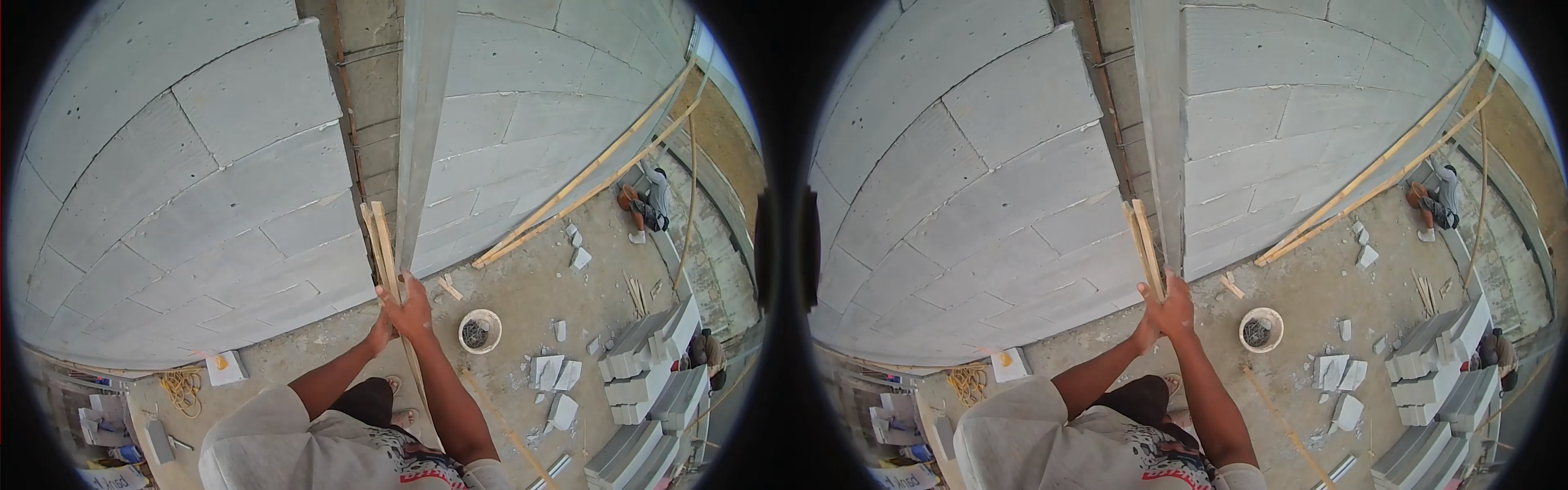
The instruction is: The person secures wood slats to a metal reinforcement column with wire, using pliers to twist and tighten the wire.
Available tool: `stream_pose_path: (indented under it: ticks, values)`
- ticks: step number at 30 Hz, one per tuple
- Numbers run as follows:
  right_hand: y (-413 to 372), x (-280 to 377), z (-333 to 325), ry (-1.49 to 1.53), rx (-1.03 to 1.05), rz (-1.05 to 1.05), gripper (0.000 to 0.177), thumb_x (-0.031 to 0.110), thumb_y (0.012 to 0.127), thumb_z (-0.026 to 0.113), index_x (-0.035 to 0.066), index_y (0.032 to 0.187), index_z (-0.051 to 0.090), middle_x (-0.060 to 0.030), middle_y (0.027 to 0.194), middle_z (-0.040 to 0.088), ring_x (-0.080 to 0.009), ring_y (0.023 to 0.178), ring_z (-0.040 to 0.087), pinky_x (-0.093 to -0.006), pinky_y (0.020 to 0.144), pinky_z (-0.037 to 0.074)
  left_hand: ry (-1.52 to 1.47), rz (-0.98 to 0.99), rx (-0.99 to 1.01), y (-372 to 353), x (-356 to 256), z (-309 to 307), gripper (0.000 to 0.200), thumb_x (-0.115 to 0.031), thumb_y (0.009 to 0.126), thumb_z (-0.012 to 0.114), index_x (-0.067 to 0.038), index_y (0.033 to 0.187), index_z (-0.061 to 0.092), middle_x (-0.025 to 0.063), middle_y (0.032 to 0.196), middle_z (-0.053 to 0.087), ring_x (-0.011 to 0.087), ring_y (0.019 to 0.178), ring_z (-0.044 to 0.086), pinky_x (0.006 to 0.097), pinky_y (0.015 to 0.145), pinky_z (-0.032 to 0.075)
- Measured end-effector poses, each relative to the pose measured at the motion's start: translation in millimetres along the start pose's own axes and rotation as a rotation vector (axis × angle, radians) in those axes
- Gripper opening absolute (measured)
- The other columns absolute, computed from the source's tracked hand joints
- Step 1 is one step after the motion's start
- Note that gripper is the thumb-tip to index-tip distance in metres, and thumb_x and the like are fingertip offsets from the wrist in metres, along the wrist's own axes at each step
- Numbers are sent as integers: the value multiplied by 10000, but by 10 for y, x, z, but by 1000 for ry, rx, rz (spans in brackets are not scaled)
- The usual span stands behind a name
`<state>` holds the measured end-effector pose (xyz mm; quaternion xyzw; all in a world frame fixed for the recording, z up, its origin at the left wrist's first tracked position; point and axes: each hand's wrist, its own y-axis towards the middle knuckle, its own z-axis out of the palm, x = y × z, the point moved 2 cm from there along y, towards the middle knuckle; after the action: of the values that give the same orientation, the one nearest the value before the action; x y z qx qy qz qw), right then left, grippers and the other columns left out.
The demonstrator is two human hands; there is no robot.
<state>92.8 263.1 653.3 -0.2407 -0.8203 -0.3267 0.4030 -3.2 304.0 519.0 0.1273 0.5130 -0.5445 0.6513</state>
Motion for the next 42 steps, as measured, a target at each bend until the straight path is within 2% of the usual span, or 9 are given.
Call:
stream_pose_path:
  ticks: [9,13,18,21,22,25,32,35,42]
  values:
    - [157,76,-83,-90,-107,75,203,188,883,633,15,962,564,-161,833,636,-326,715,639,-388,661,501,32,16,46,40,-316,35,927,-782,873,171,-80,1460,320,117,1387,458,275,1244,465,424,1039,338]
    - [65,64,-127,-84,-101,78,156,140,900,612,8,951,548,-156,796,622,-285,686,639,-372,648,504,277,491,-15,333,-1419,-227,1051,-850,779,339,-65,1477,290,145,1401,437,292,1275,439,411,1054,326]
    - [64,193,-34,79,-134,357,206,198,901,624,37,952,507,-163,765,590,-316,665,597,-382,610,469,606,590,455,772,-2586,-201,1050,-773,762,522,7,1441,340,184,1424,413,311,1324,395,438,1086,295]
    - [238,435,-165,89,-112,383,286,230,880,658,24,1015,513,-177,771,594,-329,694,612,-372,632,480,718,562,719,918,-2775,-134,1033,-716,754,597,33,1423,355,205,1459,372,334,1361,351,451,1104,275]
    - [273,480,-122,135,-170,324,347,257,863,696,12,1059,549,-125,780,597,-224,732,611,-343,671,474,745,606,805,961,-2760,-135,1030,-700,756,611,30,1430,339,215,1469,359,350,1377,324,449,1113,266]
    - [268,528,-26,-156,-72,328,359,273,839,720,15,1052,588,-149,845,611,-282,765,620,-367,685,479,807,742,826,945,-2804,-73,1058,-717,756,595,50,1429,316,227,1454,371,375,1359,345,438,1110,273]
    - [218,553,109,-232,-260,387,308,302,811,720,43,916,590,-163,818,554,-375,757,570,-427,651,458,699,582,980,1106,-2627,-74,1064,-741,777,540,103,1391,331,263,1392,429,417,1276,436,437,1056,339]
    - [203,483,150,-281,-290,390,306,294,806,724,41,907,586,-159,810,549,-371,760,570,-421,645,455,689,728,924,1177,-2517,-146,1047,-736,775,550,105,1371,364,259,1340,479,384,1232,487,422,1011,383]
    - [163,591,189,-277,-322,384,303,247,766,770,43,890,584,-126,822,565,-323,774,584,-388,660,467,473,392,1033,1169,-2547,-128,915,-626,714,709,50,1289,483,189,1231,577,281,1118,578,378,959,446]
